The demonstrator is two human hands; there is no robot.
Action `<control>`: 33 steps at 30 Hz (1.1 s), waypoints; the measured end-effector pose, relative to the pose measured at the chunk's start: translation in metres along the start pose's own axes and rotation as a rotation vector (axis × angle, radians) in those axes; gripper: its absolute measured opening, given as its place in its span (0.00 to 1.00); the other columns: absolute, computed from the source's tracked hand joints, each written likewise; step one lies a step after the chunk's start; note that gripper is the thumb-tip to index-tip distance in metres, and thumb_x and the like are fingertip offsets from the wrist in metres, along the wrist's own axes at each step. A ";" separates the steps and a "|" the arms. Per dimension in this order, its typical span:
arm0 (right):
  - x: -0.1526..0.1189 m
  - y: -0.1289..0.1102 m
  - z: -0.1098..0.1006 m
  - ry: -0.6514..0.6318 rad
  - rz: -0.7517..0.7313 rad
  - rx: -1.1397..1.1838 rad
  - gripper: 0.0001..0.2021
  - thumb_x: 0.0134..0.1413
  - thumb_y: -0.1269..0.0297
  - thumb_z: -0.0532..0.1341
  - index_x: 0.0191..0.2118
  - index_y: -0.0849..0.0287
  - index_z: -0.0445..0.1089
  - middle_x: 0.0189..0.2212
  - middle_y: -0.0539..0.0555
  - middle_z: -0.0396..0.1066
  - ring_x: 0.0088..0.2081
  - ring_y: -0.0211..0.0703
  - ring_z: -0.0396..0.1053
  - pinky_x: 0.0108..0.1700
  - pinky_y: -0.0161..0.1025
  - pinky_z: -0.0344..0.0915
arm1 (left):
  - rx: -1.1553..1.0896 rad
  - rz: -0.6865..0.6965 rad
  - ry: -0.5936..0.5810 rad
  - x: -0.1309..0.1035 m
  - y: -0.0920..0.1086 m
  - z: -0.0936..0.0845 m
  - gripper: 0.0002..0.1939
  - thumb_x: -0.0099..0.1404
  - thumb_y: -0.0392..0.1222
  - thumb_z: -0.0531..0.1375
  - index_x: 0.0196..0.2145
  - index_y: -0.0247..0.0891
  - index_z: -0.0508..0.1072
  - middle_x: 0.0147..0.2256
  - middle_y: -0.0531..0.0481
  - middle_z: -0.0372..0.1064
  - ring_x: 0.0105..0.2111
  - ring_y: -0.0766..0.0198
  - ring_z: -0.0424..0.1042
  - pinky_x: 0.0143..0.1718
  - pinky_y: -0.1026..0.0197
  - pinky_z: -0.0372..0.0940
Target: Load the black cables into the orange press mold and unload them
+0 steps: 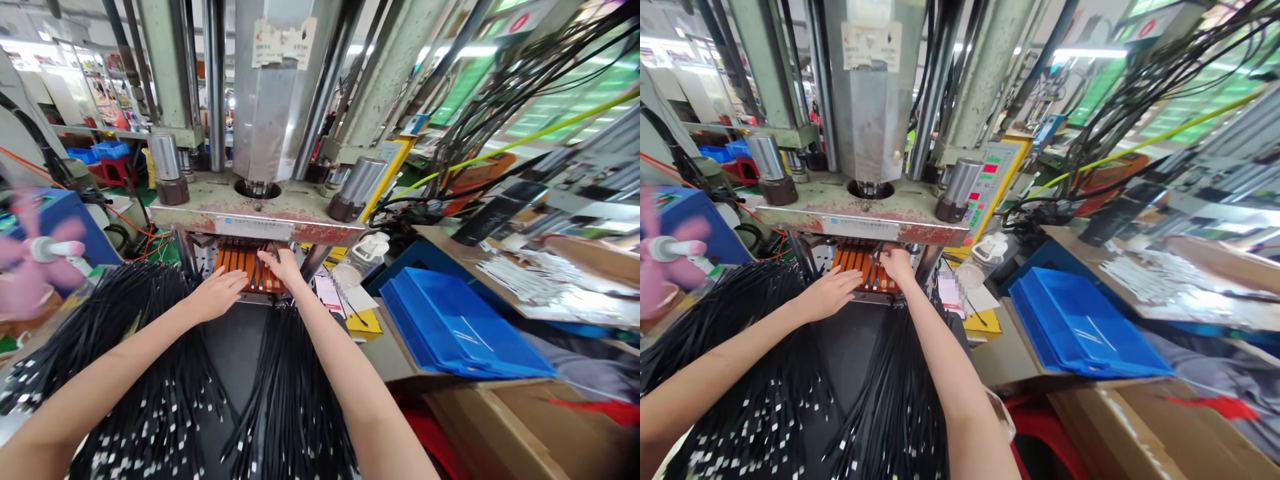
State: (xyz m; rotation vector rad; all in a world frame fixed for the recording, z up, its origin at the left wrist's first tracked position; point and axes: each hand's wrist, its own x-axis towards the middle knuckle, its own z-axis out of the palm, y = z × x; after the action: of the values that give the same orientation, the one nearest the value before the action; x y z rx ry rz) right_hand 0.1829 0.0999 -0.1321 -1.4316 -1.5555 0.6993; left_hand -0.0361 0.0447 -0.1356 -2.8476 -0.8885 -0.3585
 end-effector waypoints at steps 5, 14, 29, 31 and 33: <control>0.003 -0.002 0.001 -0.007 0.032 -0.017 0.07 0.54 0.65 0.61 0.28 0.60 0.72 0.24 0.52 0.74 0.25 0.40 0.71 0.28 0.32 0.62 | 0.077 0.029 0.008 0.010 0.004 -0.006 0.22 0.68 0.41 0.56 0.57 0.30 0.64 0.58 0.35 0.62 0.61 0.49 0.59 0.63 0.45 0.50; 0.002 -0.003 0.001 -0.041 0.027 -0.096 0.06 0.54 0.67 0.61 0.29 0.60 0.75 0.24 0.51 0.75 0.28 0.40 0.73 0.32 0.31 0.63 | -0.023 0.090 0.021 0.015 0.007 0.003 0.29 0.66 0.46 0.58 0.60 0.31 0.60 0.62 0.35 0.55 0.63 0.50 0.55 0.63 0.48 0.52; 0.014 -0.011 0.000 0.017 0.047 -0.387 0.07 0.55 0.70 0.61 0.37 0.58 0.76 0.40 0.57 0.76 0.45 0.50 0.71 0.50 0.41 0.62 | -0.182 -0.124 -0.276 0.062 -0.006 -0.008 0.29 0.72 0.54 0.36 0.66 0.42 0.51 0.66 0.48 0.45 0.66 0.59 0.47 0.65 0.40 0.25; 0.007 -0.013 0.000 0.073 0.051 -0.436 0.09 0.58 0.71 0.57 0.39 0.60 0.75 0.42 0.60 0.75 0.47 0.50 0.70 0.50 0.42 0.60 | -0.199 -0.193 -0.316 0.082 -0.019 -0.003 0.29 0.72 0.52 0.34 0.65 0.43 0.54 0.66 0.50 0.47 0.66 0.60 0.47 0.66 0.43 0.29; -0.007 -0.012 -0.003 0.079 0.017 -0.486 0.08 0.58 0.70 0.58 0.39 0.60 0.74 0.40 0.60 0.75 0.44 0.50 0.71 0.48 0.42 0.61 | -0.205 -0.253 -0.314 0.100 -0.034 0.003 0.29 0.72 0.52 0.35 0.63 0.42 0.57 0.65 0.50 0.49 0.66 0.60 0.48 0.66 0.49 0.37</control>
State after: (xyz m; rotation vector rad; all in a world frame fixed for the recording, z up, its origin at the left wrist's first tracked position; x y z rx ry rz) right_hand 0.1789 0.0902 -0.1220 -1.7996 -1.7247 0.2743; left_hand 0.0250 0.1273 -0.1097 -3.0357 -1.3497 -0.0245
